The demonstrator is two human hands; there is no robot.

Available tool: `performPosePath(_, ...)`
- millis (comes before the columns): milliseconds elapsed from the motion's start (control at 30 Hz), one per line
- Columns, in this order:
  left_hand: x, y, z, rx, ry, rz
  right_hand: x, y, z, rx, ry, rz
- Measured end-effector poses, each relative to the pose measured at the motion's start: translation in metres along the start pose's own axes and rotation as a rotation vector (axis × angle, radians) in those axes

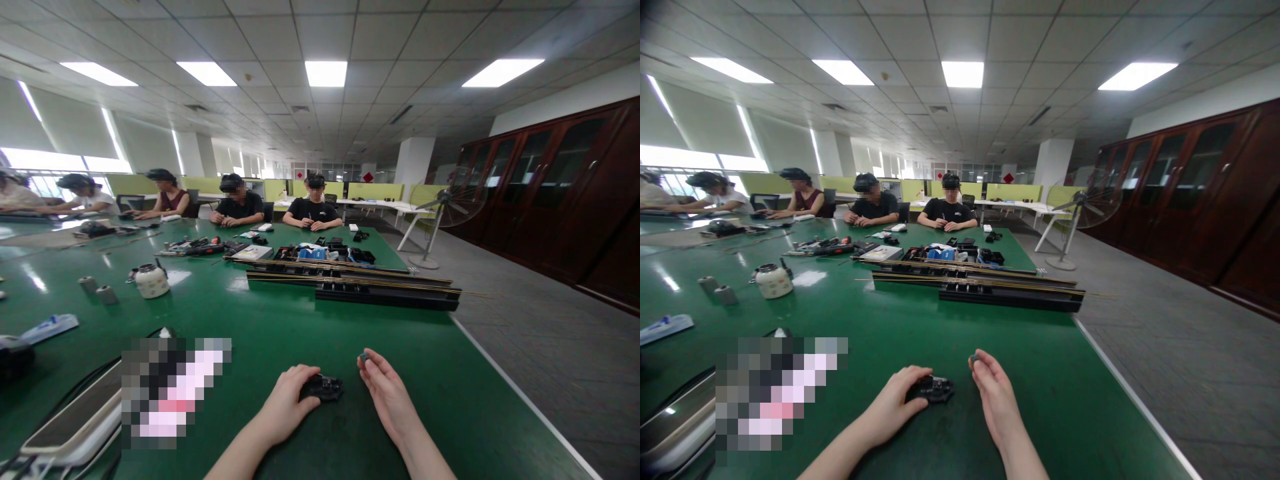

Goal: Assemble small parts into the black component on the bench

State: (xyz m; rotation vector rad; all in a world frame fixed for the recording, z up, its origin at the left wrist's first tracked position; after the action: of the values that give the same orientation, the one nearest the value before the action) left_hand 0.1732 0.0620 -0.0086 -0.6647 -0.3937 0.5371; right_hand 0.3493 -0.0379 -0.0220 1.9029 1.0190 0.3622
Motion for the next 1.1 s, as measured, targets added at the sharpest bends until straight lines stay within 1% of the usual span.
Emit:
performPosePath(400,0.0011,0.0006,-0.0003,-0.011,-0.005,0.004,0.0011,-0.0009,-0.0005,0.004,0.010,0.004)
performPosePath(1100,0.0000,-0.0015,0.0003,-0.008,-0.003,0.003,-0.0028,0.0044,-0.0035,-0.082,-0.025,0.045)
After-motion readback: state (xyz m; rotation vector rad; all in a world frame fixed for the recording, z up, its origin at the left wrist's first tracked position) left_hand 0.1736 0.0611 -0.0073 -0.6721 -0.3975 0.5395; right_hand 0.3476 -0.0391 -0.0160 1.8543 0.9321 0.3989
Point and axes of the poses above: each hand's wrist, its own x-axis towards the middle knuckle, its own z-axis out of the back of the hand, y = z × x, the point moved 5 cm from there along x, towards the middle knuckle
